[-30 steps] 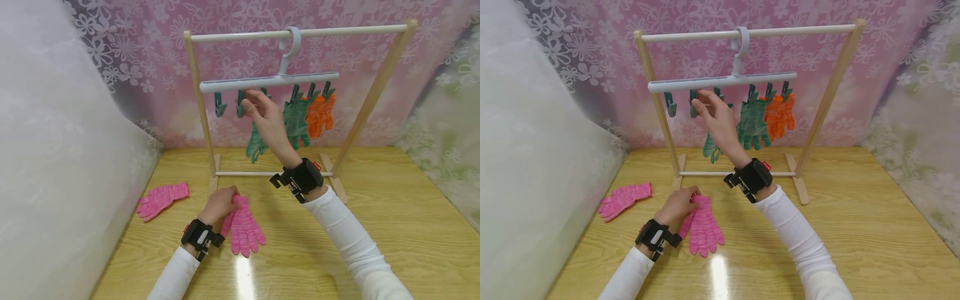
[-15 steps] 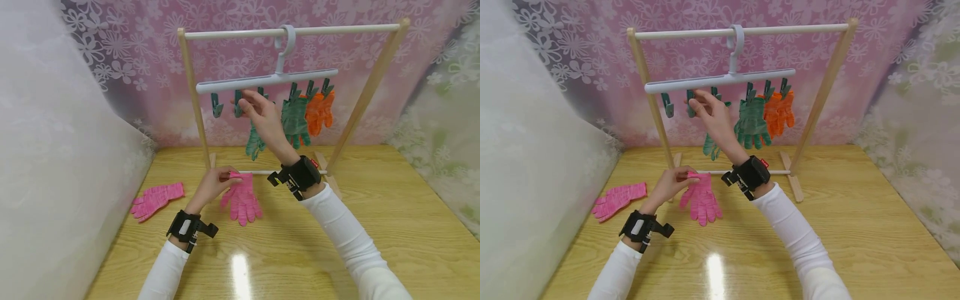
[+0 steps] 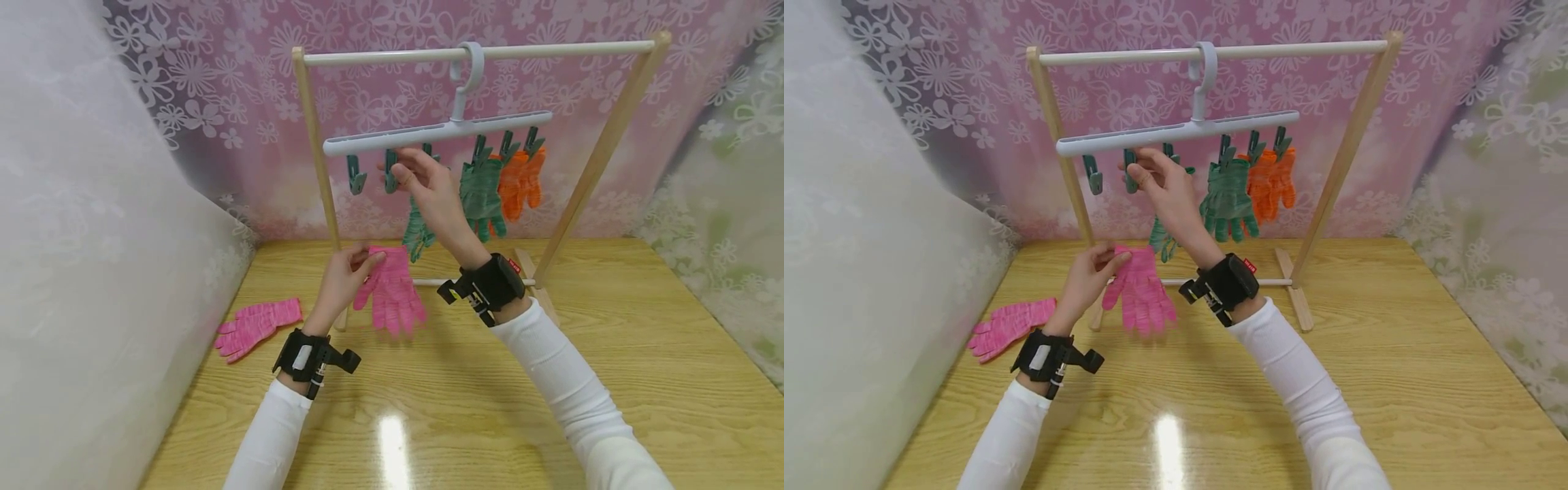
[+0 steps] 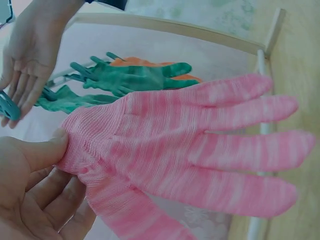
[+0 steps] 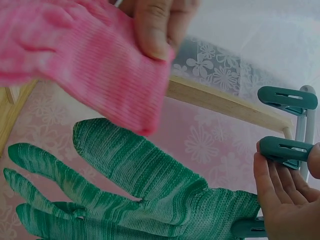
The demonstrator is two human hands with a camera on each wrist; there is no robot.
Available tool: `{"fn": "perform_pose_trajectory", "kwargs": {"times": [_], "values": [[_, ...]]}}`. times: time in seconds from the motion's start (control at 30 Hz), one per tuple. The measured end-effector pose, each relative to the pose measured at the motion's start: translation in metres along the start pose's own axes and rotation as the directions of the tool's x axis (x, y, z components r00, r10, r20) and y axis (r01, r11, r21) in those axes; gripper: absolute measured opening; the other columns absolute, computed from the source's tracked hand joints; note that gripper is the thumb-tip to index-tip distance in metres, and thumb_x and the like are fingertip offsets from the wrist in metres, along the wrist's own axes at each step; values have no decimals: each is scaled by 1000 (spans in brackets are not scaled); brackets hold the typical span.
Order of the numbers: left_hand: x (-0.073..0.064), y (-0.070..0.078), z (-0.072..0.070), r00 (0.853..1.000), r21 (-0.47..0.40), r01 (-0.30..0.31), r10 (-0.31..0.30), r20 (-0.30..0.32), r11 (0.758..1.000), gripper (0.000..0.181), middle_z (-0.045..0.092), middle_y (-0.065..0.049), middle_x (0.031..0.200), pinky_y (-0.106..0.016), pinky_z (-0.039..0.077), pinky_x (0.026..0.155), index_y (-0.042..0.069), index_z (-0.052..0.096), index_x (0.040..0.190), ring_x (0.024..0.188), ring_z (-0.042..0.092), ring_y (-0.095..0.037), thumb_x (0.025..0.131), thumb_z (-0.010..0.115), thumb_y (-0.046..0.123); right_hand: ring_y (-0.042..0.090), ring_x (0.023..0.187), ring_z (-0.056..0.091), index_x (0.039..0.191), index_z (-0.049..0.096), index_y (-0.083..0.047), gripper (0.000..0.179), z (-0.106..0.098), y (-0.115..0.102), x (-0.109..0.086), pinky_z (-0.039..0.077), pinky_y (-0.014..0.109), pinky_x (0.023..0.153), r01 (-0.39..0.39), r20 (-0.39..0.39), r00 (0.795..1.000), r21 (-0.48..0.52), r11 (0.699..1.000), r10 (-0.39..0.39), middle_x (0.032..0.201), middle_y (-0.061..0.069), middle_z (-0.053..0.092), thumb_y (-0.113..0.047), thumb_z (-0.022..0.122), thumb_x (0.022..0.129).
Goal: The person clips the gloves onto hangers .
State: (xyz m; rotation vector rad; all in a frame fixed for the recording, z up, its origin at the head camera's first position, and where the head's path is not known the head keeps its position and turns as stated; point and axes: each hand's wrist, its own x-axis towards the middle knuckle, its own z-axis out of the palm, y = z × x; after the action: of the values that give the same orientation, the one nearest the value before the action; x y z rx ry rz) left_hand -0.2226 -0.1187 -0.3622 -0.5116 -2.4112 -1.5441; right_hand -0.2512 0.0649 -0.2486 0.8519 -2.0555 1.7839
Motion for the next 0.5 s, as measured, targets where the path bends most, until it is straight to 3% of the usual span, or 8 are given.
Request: {"fn": "perform_pose_trajectory", "kwargs": {"times": [0.2,0.5], "values": [[9,13,-1,991,-13,-112,110,-81,994,22,77,-17,99,-39,60,81,-1,72,108,89,74,-26,100,67,19,22,115,66,140,57,-1,37,1,0,0,55,35,97,9,-36,999,11,1000,-8,125,23,68,-13,57,105],[20,31,-3,952,42,-213,217,-217,976,21,76,-16,101,-43,61,81,-1,71,111,94,74,-28,102,64,16,22,110,69,135,62,0,35,3,0,2,57,34,94,3,-85,996,39,999,1,122,22,70,-13,61,102]]}}
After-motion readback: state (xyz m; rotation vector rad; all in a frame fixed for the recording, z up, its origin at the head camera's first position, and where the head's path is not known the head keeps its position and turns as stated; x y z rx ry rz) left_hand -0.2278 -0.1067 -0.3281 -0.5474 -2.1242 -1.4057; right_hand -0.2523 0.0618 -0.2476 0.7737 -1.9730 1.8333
